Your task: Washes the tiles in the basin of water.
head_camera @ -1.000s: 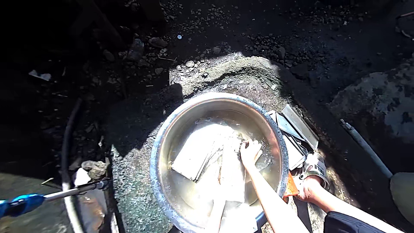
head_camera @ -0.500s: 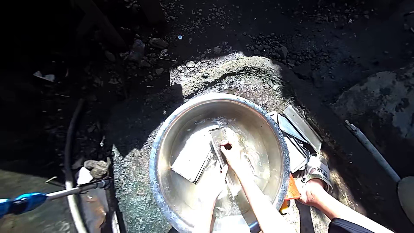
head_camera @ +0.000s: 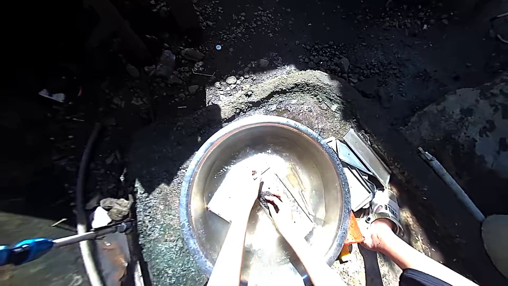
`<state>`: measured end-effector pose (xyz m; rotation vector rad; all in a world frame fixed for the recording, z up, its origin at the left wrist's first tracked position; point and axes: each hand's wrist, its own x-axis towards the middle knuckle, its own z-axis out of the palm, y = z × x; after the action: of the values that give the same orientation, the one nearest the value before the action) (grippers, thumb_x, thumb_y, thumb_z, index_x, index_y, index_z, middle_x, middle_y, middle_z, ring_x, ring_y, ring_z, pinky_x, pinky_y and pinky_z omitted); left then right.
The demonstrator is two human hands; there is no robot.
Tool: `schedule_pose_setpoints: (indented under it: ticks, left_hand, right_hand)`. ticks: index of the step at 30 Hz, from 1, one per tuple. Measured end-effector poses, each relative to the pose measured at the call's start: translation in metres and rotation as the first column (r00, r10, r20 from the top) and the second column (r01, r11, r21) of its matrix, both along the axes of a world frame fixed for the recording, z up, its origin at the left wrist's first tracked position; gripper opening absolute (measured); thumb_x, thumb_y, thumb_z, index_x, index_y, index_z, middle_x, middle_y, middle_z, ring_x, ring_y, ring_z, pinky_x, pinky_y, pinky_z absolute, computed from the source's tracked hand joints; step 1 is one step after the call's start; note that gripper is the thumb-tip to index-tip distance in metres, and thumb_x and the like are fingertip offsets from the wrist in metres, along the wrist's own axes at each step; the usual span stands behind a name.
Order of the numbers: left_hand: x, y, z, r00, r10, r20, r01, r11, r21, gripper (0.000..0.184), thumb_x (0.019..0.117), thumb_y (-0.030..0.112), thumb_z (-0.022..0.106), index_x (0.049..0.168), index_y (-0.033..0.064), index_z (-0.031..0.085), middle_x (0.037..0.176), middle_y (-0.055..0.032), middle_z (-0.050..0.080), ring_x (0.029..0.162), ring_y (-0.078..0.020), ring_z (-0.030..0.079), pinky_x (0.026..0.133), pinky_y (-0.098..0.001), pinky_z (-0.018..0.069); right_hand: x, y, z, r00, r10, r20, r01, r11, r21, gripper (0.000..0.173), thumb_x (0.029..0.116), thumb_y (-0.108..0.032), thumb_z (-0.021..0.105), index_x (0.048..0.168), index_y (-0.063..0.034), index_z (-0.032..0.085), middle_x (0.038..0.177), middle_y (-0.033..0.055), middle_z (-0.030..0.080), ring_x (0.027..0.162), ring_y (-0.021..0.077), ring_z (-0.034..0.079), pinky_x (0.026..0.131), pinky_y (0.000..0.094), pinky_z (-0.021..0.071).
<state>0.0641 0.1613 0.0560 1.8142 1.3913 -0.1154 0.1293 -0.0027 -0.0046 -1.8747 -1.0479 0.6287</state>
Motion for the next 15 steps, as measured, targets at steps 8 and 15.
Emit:
schedule_pose_setpoints:
  ticks: [8, 15]
  left_hand:
    - [-0.051, -0.021, 0.009, 0.995, -0.062, -0.079, 0.056, 0.995, -0.081, 0.049, 0.1121, 0.030, 0.036, 0.114, -0.0077, 0.067, 0.111, -0.0278, 0.068, 0.112, -0.0402, 0.065, 0.102, -0.0567, 0.0455]
    - [-0.080, -0.077, 0.003, 0.886, 0.406, 0.224, -0.435, 0.895, 0.100, 0.047, 0.1040, 0.003, 0.040, 0.151, -0.0023, 0.042, 0.146, -0.0241, 0.054, 0.132, -0.0395, 0.055, 0.111, -0.0530, 0.0408]
  right_hand:
    - [0.020, -0.025, -0.008, 0.974, -0.127, 0.188, 0.125, 0.992, 0.021, 0.021, 0.0834, -0.004, 0.069, 0.103, -0.0025, 0.078, 0.121, 0.0260, 0.066, 0.112, 0.0387, 0.065, 0.099, 0.0446, 0.0540]
    - [-0.051, 0.044, 0.027, 0.995, -0.061, 0.081, 0.069, 0.993, -0.093, 0.022, 0.0891, -0.005, 0.067, 0.108, -0.0032, 0.078, 0.128, 0.0211, 0.067, 0.118, 0.0410, 0.062, 0.100, 0.0481, 0.0522]
